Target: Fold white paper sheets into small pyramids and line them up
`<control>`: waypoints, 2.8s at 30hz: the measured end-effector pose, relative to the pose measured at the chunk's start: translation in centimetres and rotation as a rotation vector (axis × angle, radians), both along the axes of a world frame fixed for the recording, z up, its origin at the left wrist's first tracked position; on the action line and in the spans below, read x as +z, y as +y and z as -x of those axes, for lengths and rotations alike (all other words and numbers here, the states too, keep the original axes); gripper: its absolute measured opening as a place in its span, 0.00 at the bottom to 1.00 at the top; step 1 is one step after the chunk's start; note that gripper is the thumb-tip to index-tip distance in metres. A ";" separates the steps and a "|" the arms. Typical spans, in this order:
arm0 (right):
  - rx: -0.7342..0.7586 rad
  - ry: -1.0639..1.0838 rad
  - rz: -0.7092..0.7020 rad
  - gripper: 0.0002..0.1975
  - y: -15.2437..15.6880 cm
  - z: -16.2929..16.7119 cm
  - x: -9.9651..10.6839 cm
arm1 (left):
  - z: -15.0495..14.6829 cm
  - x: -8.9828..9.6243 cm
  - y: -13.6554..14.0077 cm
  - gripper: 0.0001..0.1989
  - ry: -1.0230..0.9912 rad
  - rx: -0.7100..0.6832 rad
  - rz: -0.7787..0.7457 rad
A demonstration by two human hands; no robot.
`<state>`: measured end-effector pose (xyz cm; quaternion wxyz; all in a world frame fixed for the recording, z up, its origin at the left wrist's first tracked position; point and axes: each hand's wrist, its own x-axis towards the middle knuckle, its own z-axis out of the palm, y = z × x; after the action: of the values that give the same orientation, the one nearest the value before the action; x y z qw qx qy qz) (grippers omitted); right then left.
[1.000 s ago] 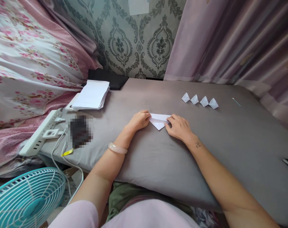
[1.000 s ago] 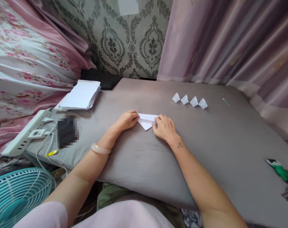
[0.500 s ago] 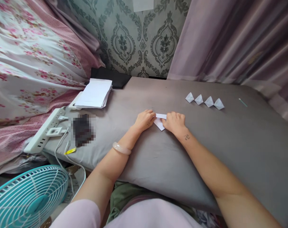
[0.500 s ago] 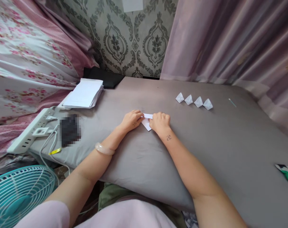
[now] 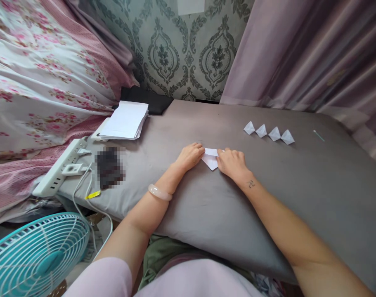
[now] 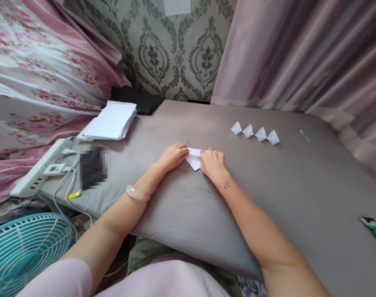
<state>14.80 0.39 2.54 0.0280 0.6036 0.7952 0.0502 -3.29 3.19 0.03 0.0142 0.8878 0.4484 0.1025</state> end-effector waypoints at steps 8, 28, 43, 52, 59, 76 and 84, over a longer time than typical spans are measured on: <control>0.019 -0.026 0.013 0.16 -1.2 -0.5 0.0 | 0.6 0.7 -0.6 0.15 -0.022 -0.049 0.063; -0.062 -0.131 0.058 0.26 -2.5 2.4 0.1 | -3.1 0.5 -4.0 0.18 0.135 0.214 0.078; -0.098 -0.011 0.054 0.22 -3.2 0.9 -0.5 | -3.4 1.9 -4.5 0.15 0.239 0.293 0.137; -0.042 0.375 0.062 0.12 -1.2 -4.4 -1.1 | -1.5 1.9 -0.9 0.15 -0.099 0.385 0.208; -0.153 0.650 -0.071 0.08 0.1 -5.3 -3.7 | -0.5 -2.3 1.1 0.14 -0.364 0.352 0.098; -0.144 1.252 0.071 0.40 0.9 -6.4 -4.6 | 0.2 -0.7 0.6 0.13 -1.236 0.053 0.564; -0.181 1.622 0.382 0.30 0.0 -7.0 -2.8 | 0.2 1.3 -0.7 0.20 -1.332 0.134 0.818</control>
<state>21.75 0.36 -0.23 -0.4472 0.4990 0.5120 -0.5375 -3.46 2.46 1.30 0.5998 0.5346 0.4000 0.4410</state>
